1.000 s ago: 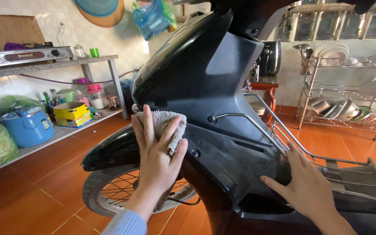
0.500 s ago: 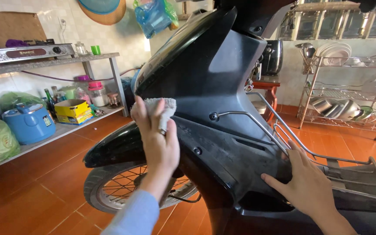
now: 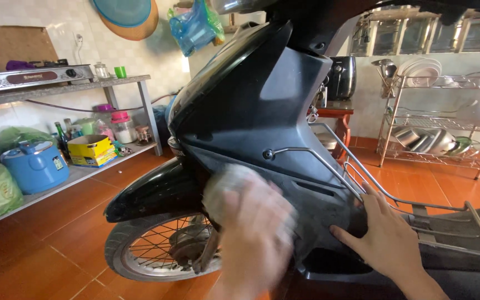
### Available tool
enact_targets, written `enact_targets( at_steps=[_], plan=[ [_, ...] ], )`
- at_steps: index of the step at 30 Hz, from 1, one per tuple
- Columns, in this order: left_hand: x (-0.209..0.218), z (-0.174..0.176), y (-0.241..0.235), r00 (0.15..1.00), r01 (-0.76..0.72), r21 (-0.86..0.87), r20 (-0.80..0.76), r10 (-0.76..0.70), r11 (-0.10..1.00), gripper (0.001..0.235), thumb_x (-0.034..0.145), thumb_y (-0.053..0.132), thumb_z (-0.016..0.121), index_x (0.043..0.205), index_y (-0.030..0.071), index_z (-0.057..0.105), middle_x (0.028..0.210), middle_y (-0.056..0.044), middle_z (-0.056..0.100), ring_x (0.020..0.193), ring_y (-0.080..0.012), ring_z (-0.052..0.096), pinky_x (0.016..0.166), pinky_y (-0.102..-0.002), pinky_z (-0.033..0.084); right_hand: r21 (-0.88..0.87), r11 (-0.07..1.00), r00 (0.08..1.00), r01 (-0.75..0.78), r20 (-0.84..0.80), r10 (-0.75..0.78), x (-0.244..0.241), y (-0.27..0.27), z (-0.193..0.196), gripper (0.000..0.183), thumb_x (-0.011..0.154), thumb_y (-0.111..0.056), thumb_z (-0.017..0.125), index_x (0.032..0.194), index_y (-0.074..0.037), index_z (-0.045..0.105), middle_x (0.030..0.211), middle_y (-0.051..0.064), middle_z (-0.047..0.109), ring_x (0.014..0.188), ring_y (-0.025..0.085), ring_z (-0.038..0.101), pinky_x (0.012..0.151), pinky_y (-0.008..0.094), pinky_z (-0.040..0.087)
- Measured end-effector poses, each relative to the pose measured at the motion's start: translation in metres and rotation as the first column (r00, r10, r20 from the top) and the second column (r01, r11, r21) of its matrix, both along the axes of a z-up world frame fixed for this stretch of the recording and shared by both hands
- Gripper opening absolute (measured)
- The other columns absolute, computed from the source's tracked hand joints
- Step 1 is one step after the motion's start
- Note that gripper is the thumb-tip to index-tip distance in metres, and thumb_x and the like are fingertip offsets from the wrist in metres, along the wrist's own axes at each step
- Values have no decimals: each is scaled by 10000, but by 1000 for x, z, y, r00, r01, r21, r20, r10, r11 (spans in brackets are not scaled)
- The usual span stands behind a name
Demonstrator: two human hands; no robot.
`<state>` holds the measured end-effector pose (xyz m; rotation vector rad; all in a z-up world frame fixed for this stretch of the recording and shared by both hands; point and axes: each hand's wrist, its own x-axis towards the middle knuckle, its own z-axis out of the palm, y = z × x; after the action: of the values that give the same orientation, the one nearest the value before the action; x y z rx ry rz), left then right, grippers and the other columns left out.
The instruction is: The person wipes the side and front fairing of a black motorcycle using a cloth. They hold the vehicle steady with one hand while scrubbing the surface with the other, focusing on the area near the Honda logo and the front wheel.
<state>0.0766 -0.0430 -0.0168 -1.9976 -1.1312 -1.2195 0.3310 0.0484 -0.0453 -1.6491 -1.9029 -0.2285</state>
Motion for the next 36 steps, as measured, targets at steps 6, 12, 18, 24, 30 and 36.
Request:
enact_targets(
  at_steps=[6, 12, 18, 24, 30, 36],
  plan=[
    [4, 15, -7, 938, 77, -152, -325, -123, 985, 692, 746, 337, 730, 1396, 137, 606, 1629, -158, 437, 1446, -362, 446, 1201, -525, 269, -10, 1000, 1000, -29, -9, 29, 4, 1, 0, 779, 707, -680, 766, 1286, -217, 526, 1682, -12, 403, 1464, 278, 483, 1019, 498, 518],
    [-29, 24, 2, 822, 194, -123, -520, -230, 973, 558, 803, 404, 763, 1295, 173, 630, 1408, -128, 611, 1414, -384, 492, 1192, -507, 350, 25, 998, 999, -49, -4, 49, 5, 3, -1, 768, 709, -679, 766, 1274, -207, 545, 1671, 8, 421, 1458, 280, 488, 1017, 499, 512],
    [-94, 70, 5, 949, -48, 141, -302, 89, 989, 289, 1007, 456, 587, 1129, 220, 700, 1286, -49, 707, 1272, -312, 609, 1094, -478, 411, 6, 998, 998, -58, -22, 58, 5, -2, 2, 683, 720, -665, 753, 1176, -190, 573, 1664, 3, 435, 1454, 285, 495, 964, 522, 535],
    [19, 8, 4, 913, 131, 75, -398, -91, 988, 247, 799, 345, 724, 876, 112, 747, 1069, -85, 723, 1140, -286, 646, 1013, -434, 418, 57, 995, 997, -76, -8, 77, 6, 7, -6, 715, 712, -645, 792, 1198, -174, 562, 1636, 22, 457, 1388, 299, 541, 991, 496, 512],
    [-53, 42, 14, 947, -72, 30, -311, 78, 997, 495, 1033, 522, 473, 1151, 144, 768, 1407, -43, 668, 1342, -268, 569, 1118, -503, 345, -54, 996, 997, -64, -33, 62, 2, -10, 14, 728, 759, -613, 739, 1339, -248, 495, 1330, -88, 615, 1190, 241, 643, 796, 485, 580],
    [24, -21, 2, 891, 189, 132, -440, -113, 973, 300, 938, 356, 671, 995, 83, 780, 1218, -115, 745, 1206, -281, 627, 1066, -397, 428, 11, 997, 997, -81, -3, 81, 12, -2, 2, 603, 760, -628, 764, 1155, -228, 547, 1200, -28, 599, 1056, 311, 683, 807, 521, 550]
  ],
)
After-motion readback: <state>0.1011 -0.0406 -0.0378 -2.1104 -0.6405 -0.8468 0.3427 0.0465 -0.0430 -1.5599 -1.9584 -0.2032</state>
